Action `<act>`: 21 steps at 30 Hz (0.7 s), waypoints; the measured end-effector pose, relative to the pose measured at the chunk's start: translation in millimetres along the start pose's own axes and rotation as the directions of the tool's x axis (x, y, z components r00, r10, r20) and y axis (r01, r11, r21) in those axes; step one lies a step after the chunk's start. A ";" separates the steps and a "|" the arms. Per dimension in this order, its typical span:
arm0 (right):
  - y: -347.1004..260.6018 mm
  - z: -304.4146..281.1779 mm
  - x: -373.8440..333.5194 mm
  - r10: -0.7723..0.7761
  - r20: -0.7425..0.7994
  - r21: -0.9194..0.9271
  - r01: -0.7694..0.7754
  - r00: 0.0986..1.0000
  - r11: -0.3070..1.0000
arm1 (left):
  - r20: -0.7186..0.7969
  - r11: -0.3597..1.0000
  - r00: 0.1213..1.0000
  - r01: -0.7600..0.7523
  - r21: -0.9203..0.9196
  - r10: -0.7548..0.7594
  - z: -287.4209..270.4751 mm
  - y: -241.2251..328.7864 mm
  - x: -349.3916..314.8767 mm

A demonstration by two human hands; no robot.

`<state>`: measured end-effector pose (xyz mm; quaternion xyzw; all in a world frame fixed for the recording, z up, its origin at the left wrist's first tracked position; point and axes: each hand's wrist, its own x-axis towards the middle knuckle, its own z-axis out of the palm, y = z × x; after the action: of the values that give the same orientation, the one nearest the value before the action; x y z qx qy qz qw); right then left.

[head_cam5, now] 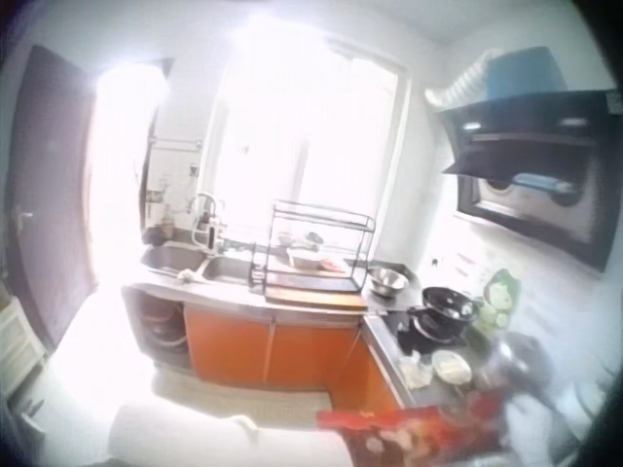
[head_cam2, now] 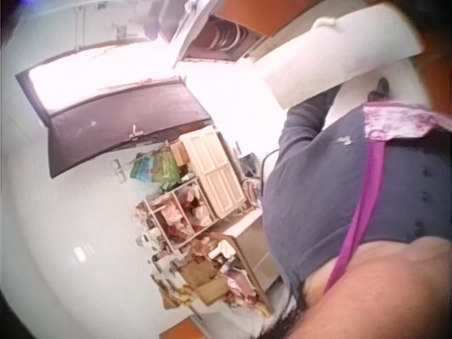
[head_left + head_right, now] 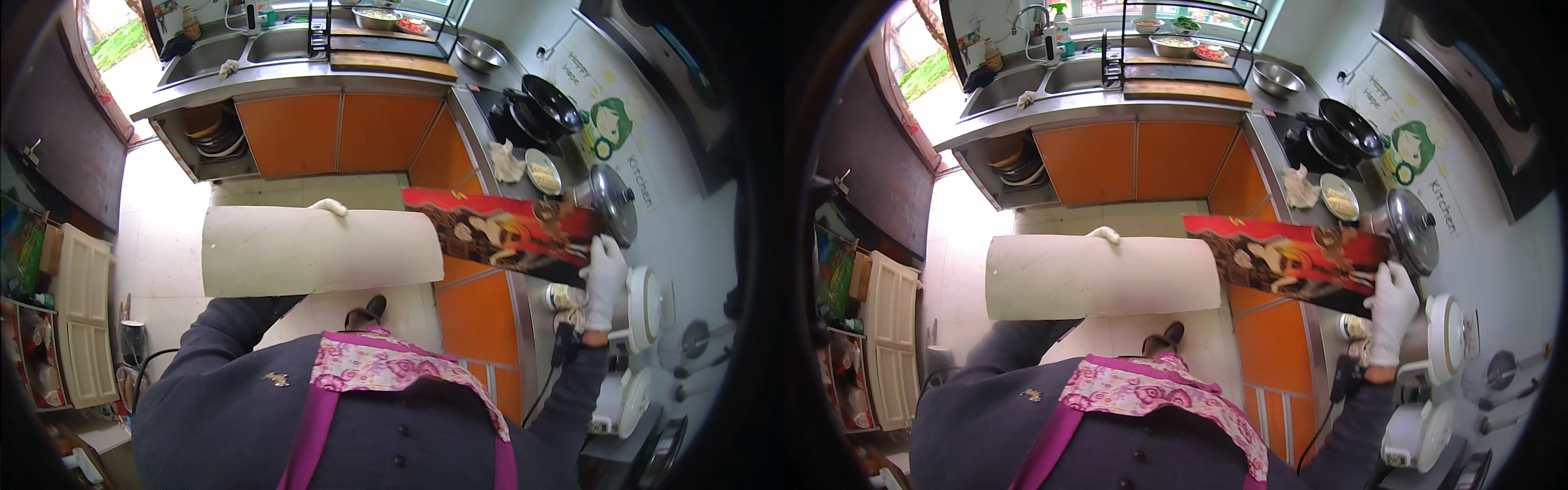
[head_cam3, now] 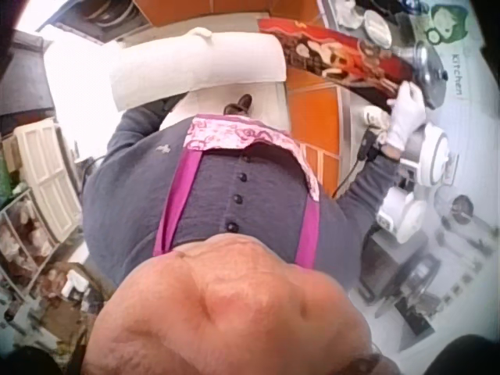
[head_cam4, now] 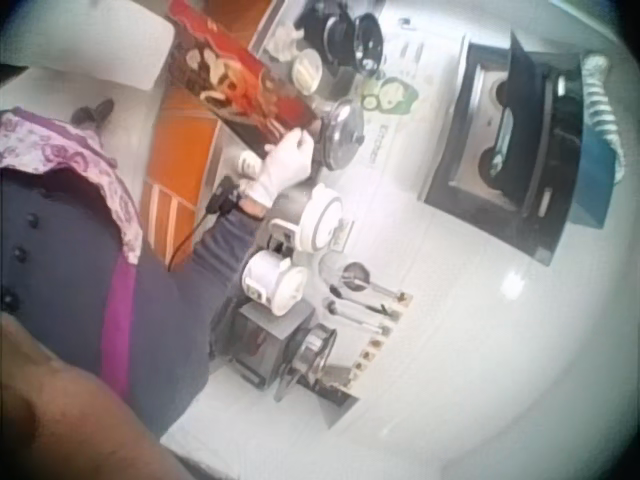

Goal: The person cuts a sheet of paper with a knife, folds it on a wooden board, and assembles a small rectangular paper box. They then place a red printed card into the box and carry the finished box outside.

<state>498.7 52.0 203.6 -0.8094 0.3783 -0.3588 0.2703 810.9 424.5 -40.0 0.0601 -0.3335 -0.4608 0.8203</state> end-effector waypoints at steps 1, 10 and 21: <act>-8.4 27.4 24.5 -0.006 0.032 0.020 0.005 0.999 1.000 | -0.006 0.999 0.999 -0.037 0.021 0.037 -9.5 9.9 0.7; -41.4 236.6 255.0 -0.056 0.142 0.144 0.035 0.988 0.989 | -0.430 0.933 0.849 0.180 -0.311 -0.307 -69.7 94.5 70.1; -89.1 310.6 431.4 -0.549 -0.180 -0.398 0.450 0.816 0.799 | -0.228 0.692 0.774 0.340 -0.637 -0.590 -135.5 138.6 240.7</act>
<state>976.7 -193.7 243.9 -0.8539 0.2395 -0.4607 -0.0355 1076.7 283.3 30.2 -0.0028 0.0274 -0.7109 0.7028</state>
